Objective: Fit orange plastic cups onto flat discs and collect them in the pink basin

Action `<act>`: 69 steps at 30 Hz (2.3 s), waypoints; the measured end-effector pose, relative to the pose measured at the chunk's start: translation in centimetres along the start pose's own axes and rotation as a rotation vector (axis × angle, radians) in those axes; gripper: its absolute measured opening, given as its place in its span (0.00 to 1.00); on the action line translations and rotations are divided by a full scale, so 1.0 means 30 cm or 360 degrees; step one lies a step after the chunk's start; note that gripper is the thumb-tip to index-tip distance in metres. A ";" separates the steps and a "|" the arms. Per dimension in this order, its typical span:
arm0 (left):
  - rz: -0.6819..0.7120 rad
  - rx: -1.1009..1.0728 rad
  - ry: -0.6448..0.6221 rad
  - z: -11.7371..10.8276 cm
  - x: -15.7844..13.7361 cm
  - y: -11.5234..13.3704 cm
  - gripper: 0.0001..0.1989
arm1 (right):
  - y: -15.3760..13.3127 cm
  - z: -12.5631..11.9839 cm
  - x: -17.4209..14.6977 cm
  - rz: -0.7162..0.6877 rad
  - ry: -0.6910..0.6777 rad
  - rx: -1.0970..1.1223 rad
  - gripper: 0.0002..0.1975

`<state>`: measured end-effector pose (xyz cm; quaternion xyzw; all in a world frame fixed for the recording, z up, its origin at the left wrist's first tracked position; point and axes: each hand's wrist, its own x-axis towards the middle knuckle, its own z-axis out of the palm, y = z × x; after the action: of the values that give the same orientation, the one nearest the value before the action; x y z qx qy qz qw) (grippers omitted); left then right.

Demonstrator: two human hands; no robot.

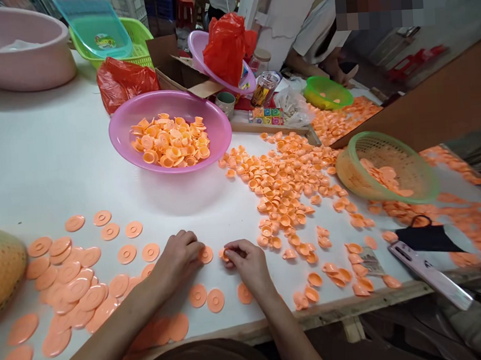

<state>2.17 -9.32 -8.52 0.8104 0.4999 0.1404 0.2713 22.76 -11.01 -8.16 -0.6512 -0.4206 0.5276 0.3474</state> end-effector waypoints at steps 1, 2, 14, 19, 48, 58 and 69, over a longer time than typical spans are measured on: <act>0.0011 -0.0016 -0.0005 0.006 0.025 0.011 0.06 | -0.001 -0.002 0.005 0.0052 0.0017 0.0056 0.09; 0.0019 -0.0027 -0.0012 0.013 0.045 0.019 0.06 | -0.003 0.000 0.010 0.0083 0.0033 0.0070 0.09; -0.0245 -0.0483 -0.0160 -0.011 0.074 0.036 0.05 | -0.031 0.096 0.033 -0.0293 0.0020 -0.0602 0.07; -0.0663 -0.0552 -0.0117 -0.019 0.102 0.073 0.05 | -0.029 0.090 0.031 -0.0321 -0.0003 -0.0669 0.08; 0.0219 -0.0065 -0.0170 -0.036 -0.088 0.032 0.15 | 0.027 -0.222 -0.032 -0.0285 0.0290 -0.0478 0.07; 0.0016 -0.0088 0.0022 0.059 -0.013 0.024 0.09 | -0.015 0.010 -0.078 0.0000 -0.0115 0.0047 0.12; -0.0045 -0.0169 0.0030 0.086 0.009 0.024 0.04 | -0.003 0.068 -0.015 -0.0144 -0.0046 -0.0256 0.05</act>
<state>4.09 -10.11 -10.21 0.7863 0.5059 0.1704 0.3112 20.71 -11.38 -8.30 -0.6497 -0.4956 0.4852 0.3112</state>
